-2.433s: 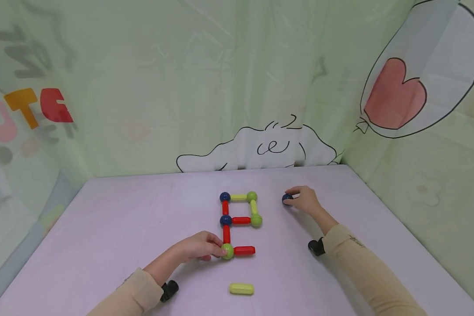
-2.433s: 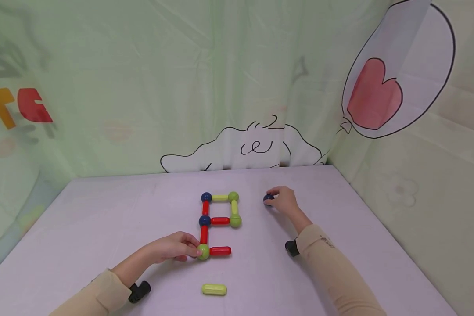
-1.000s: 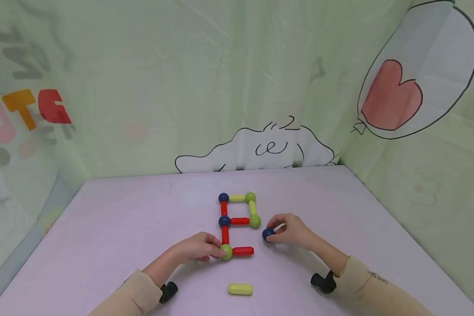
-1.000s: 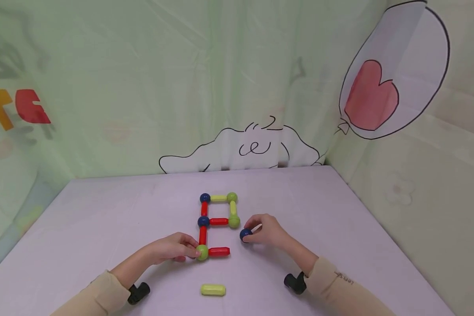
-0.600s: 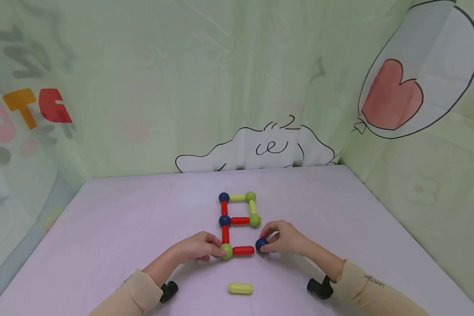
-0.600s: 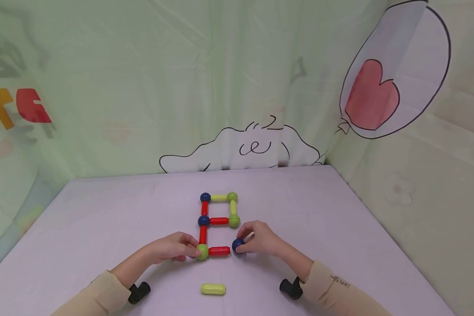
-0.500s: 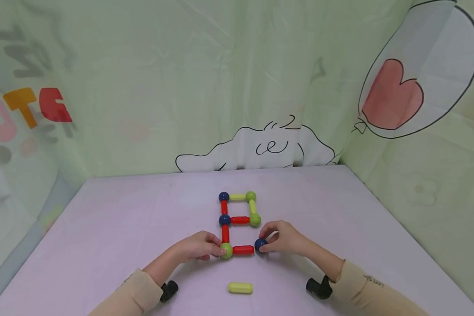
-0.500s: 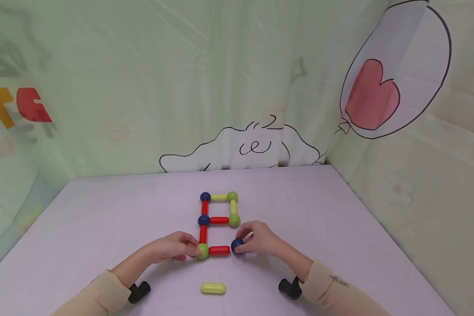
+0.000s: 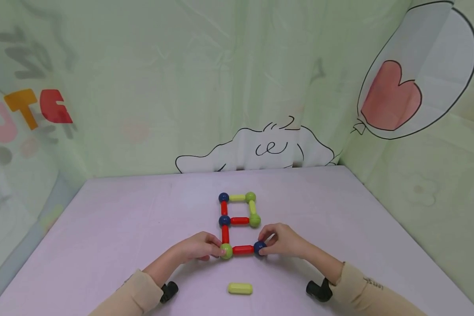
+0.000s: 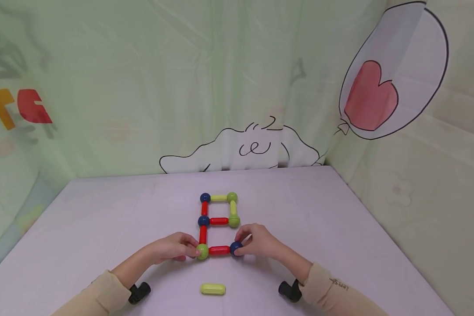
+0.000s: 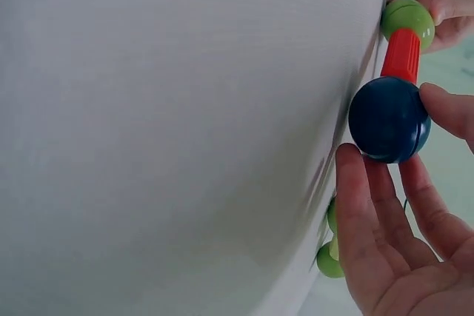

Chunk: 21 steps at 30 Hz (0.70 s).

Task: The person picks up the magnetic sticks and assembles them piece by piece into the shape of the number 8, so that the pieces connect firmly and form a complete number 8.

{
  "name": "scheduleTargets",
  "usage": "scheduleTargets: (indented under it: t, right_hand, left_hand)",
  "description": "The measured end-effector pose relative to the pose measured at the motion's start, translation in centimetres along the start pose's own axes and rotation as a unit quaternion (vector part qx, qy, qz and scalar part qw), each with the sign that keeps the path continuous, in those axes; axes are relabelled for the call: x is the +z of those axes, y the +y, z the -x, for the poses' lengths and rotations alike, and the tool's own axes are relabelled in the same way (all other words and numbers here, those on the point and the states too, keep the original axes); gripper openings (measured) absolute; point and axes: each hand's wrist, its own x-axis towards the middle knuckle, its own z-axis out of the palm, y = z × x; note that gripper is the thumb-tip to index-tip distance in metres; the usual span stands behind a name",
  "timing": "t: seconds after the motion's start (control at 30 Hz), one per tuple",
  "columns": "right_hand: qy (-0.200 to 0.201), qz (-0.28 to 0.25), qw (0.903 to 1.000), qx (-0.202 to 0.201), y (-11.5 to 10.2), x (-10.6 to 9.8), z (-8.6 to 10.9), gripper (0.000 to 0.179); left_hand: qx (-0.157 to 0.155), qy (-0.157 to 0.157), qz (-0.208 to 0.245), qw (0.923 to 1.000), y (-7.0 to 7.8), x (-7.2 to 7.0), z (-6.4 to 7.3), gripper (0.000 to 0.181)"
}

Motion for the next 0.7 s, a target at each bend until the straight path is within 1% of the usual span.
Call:
scheduleTargets:
  t: [0.1,0.23,0.47,0.57,0.7]
  right_hand:
    - [-0.001,0.002,1.0000,0.001,-0.1,0.0,0.1,0.024]
    - [0.007,0.018,0.9998,-0.004,-0.2,0.1,0.2,0.024]
    - [0.047,0.065,0.9962,-0.035,-1.0,0.4,0.5,0.021]
    - [0.054,0.065,0.9951,-0.050,-1.7,0.6,0.8,0.021]
    - [0.045,0.052,0.9950,-0.071,-2.4,1.1,1.1,0.021]
  left_hand:
    - [0.002,0.000,0.000,1.0000,-0.1,0.0,0.0,0.027]
    - [0.004,-0.001,0.001,1.0000,-0.1,0.0,0.0,0.026]
    - [0.005,-0.001,0.005,1.0000,0.0,0.0,0.0,0.026]
    - [0.005,0.000,0.005,1.0000,0.0,0.0,0.0,0.026]
    - [0.003,0.002,0.001,1.0000,0.1,0.0,0.1,0.027]
